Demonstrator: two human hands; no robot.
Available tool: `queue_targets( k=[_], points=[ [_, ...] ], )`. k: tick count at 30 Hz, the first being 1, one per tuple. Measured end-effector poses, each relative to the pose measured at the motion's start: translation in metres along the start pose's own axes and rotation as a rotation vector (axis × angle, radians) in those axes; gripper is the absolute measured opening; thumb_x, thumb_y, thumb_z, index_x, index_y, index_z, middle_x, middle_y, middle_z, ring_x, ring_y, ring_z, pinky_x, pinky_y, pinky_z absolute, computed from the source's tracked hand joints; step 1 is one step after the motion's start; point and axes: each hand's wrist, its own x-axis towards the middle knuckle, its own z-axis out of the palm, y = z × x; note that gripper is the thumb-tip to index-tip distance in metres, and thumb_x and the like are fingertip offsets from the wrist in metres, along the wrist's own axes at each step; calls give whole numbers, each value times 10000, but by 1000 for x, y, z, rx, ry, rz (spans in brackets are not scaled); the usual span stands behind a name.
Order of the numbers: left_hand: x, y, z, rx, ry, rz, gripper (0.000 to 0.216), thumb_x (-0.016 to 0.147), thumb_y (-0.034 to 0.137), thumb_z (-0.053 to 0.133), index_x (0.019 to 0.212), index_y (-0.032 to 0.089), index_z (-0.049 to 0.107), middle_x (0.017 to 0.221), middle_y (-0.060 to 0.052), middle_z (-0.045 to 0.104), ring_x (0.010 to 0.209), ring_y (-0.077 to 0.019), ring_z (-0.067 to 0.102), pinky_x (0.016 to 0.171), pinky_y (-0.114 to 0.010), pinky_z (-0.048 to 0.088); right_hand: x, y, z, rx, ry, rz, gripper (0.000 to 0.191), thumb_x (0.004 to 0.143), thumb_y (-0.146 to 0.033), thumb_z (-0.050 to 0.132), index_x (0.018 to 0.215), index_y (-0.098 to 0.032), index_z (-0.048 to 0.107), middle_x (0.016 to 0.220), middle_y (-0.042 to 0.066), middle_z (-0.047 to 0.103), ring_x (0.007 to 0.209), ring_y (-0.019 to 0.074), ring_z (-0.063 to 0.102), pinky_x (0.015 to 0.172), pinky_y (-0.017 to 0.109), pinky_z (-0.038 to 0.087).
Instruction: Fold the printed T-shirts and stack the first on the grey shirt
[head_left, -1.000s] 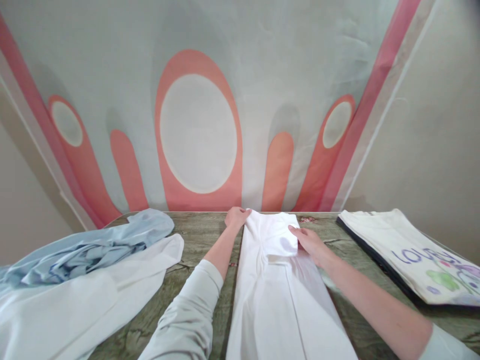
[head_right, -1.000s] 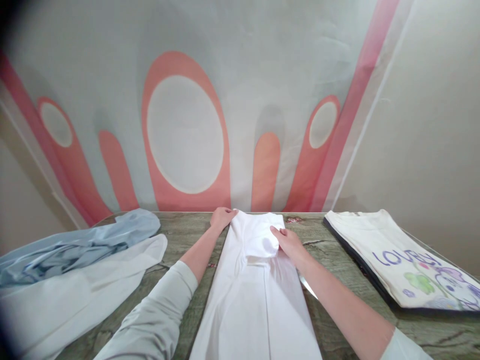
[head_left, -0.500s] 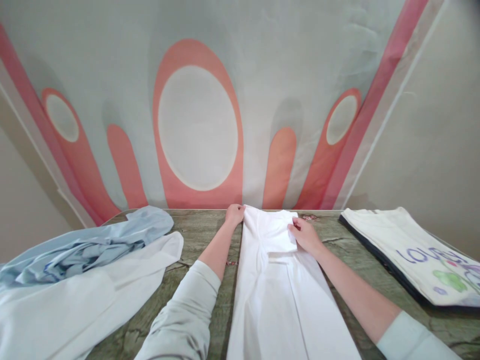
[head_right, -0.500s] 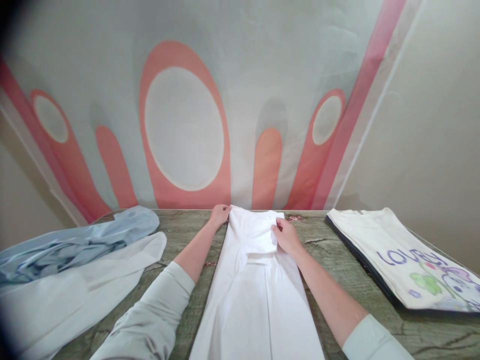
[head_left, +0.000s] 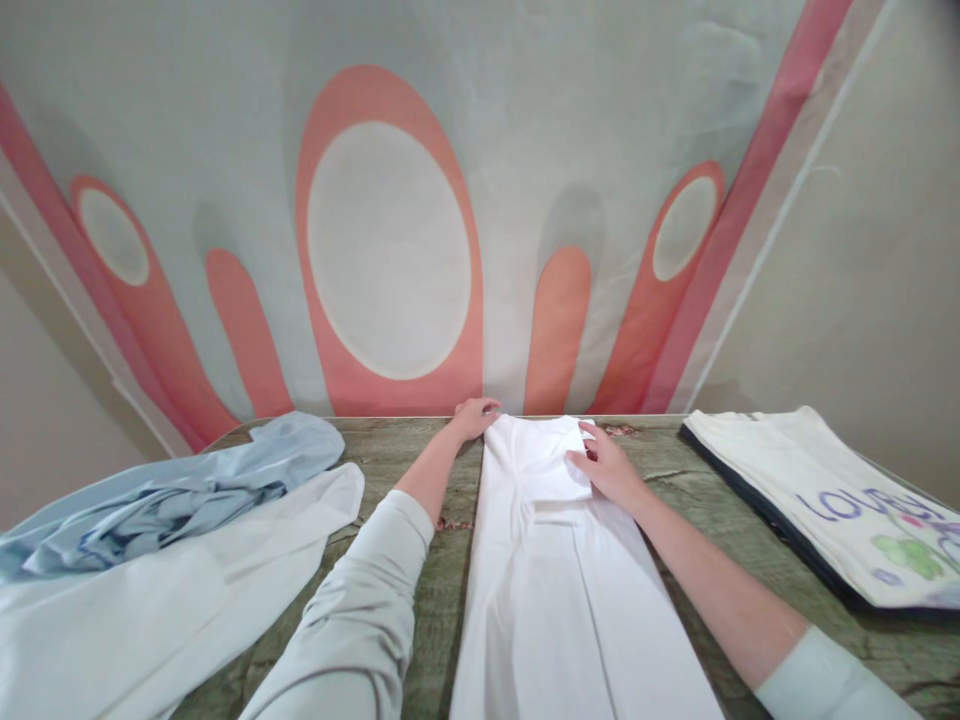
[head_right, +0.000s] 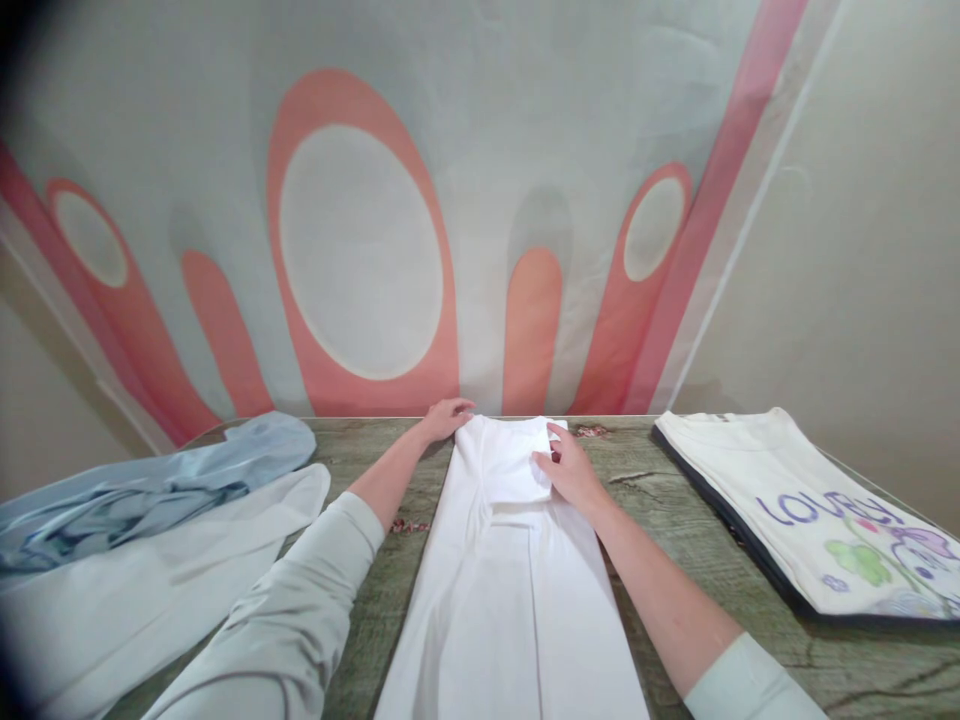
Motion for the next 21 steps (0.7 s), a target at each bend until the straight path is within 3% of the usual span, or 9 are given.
queue_targets(
  k=[5, 8, 12, 21],
  points=[
    [7, -3, -10, 62, -35, 1, 292, 808, 242, 543, 1088, 269, 625, 924, 9, 675, 967, -170, 582, 950, -307, 348, -1, -1, -1, -62, -19, -63, 639, 772, -277, 533, 1356, -149, 306, 750, 9, 631, 630, 152, 567, 607, 275, 433],
    [8, -5, -12, 85, -49, 9, 282, 809, 223, 536, 1068, 272, 634, 934, 8, 676, 991, -174, 571, 960, -309, 336, -1, -2, -4, -206, -69, -111, 536, 784, -278, 489, 1301, -157, 420, 680, -23, 575, 581, 136, 511, 588, 266, 406],
    [5, -9, -8, 111, -37, -5, 264, 816, 215, 523, 1044, 260, 646, 1020, -5, 666, 1032, -182, 553, 954, -303, 347, 0, -2, -6, -321, -130, -117, 363, 776, -273, 471, 1091, -165, 615, 727, 6, 596, 633, 145, 515, 642, 280, 411],
    [-4, -5, -5, 162, 30, 27, 290, 845, 166, 456, 1060, 229, 639, 1129, -49, 616, 1125, -217, 484, 996, -355, 312, -1, 3, -2, -310, -163, -219, 448, 777, -194, 454, 1217, -196, 536, 1145, 63, 559, 738, 129, 544, 751, 292, 435]
  ],
)
